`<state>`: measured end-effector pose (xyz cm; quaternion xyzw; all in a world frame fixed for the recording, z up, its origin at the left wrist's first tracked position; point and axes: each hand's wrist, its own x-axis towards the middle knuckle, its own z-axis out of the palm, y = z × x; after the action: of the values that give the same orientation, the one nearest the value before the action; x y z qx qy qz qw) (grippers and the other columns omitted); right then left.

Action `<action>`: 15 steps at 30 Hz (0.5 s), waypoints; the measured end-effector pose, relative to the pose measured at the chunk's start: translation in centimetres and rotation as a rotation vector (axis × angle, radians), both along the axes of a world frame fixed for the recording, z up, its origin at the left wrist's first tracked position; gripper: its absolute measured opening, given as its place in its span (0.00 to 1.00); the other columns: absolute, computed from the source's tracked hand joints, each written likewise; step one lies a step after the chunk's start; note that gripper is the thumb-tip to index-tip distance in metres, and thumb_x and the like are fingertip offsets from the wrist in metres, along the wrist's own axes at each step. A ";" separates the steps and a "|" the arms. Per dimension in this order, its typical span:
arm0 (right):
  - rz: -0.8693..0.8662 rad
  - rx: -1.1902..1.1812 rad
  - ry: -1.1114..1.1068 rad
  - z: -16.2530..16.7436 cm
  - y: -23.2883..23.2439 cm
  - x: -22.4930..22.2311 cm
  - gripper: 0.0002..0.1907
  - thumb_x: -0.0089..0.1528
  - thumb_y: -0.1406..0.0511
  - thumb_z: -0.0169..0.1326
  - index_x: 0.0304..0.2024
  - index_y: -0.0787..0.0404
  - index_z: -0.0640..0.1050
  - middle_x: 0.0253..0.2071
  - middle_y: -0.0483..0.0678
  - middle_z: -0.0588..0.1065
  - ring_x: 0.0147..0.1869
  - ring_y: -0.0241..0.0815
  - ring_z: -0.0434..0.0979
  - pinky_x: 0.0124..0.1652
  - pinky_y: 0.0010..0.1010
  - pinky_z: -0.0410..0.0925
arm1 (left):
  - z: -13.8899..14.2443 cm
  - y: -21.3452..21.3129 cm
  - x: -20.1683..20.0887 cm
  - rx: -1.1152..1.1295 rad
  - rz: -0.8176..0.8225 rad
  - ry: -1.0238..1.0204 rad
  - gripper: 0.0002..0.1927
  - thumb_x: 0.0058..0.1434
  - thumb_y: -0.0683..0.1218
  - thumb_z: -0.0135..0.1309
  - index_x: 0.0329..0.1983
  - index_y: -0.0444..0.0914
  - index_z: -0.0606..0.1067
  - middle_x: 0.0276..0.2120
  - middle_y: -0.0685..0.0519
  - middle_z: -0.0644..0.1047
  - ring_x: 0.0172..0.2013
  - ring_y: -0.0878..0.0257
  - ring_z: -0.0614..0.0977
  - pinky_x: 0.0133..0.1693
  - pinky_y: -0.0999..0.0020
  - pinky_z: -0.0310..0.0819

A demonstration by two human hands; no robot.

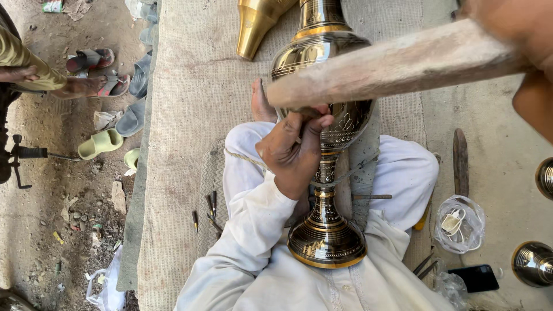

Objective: The person sits cross-legged on a sack and uses a small hammer and a metal chisel to engrave intricate floral patterns onto a large brass vase. The vase is held steady between the legs while the person repeatedly taps the chisel to create detailed designs on the vase's body.

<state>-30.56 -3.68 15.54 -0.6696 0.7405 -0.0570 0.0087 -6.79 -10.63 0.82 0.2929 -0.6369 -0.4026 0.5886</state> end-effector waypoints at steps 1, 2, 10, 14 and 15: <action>-0.005 -0.001 -0.011 -0.1 0.1 0.1 0.19 0.60 0.79 0.60 0.52 0.62 0.77 0.41 0.51 0.78 0.42 0.45 0.78 0.43 0.37 0.69 | 0.1 -0.1 0.2 -0.006 0.000 -0.015 0.14 0.66 0.31 0.63 0.52 0.34 0.78 0.38 0.52 0.84 0.35 0.70 0.84 0.42 0.79 0.79; -0.010 0.000 -0.017 -0.1 0.3 0.0 0.19 0.60 0.79 0.60 0.52 0.62 0.77 0.42 0.51 0.78 0.42 0.45 0.78 0.43 0.37 0.69 | 0.2 -0.1 0.4 -0.009 -0.002 -0.033 0.14 0.65 0.31 0.64 0.52 0.34 0.78 0.37 0.52 0.84 0.34 0.71 0.84 0.41 0.80 0.79; -0.037 0.018 -0.051 0.2 0.5 -1.1 0.18 0.62 0.79 0.59 0.53 0.62 0.76 0.43 0.51 0.78 0.43 0.43 0.78 0.45 0.35 0.70 | 1.2 -0.6 -0.6 0.013 0.000 0.002 0.20 0.66 0.31 0.61 0.61 0.33 0.75 0.40 0.49 0.84 0.41 0.69 0.86 0.53 0.73 0.77; -0.033 0.026 -0.055 0.1 -0.1 -0.9 0.18 0.63 0.79 0.59 0.54 0.62 0.76 0.44 0.50 0.78 0.44 0.42 0.78 0.46 0.34 0.70 | 1.2 -0.6 -0.8 0.036 0.010 0.013 0.21 0.66 0.31 0.60 0.62 0.33 0.74 0.42 0.49 0.84 0.41 0.69 0.86 0.54 0.73 0.78; -0.036 0.027 -0.057 0.1 -0.2 -0.9 0.18 0.63 0.79 0.59 0.54 0.62 0.76 0.44 0.50 0.78 0.44 0.42 0.78 0.46 0.33 0.71 | 1.0 -0.6 -0.9 0.056 0.003 0.035 0.21 0.68 0.31 0.60 0.64 0.34 0.74 0.43 0.49 0.84 0.41 0.69 0.86 0.50 0.76 0.82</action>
<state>-31.49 -3.87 15.60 -0.6543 0.7524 -0.0665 0.0379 -7.70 -11.19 1.85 0.3030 -0.6145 -0.4246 0.5918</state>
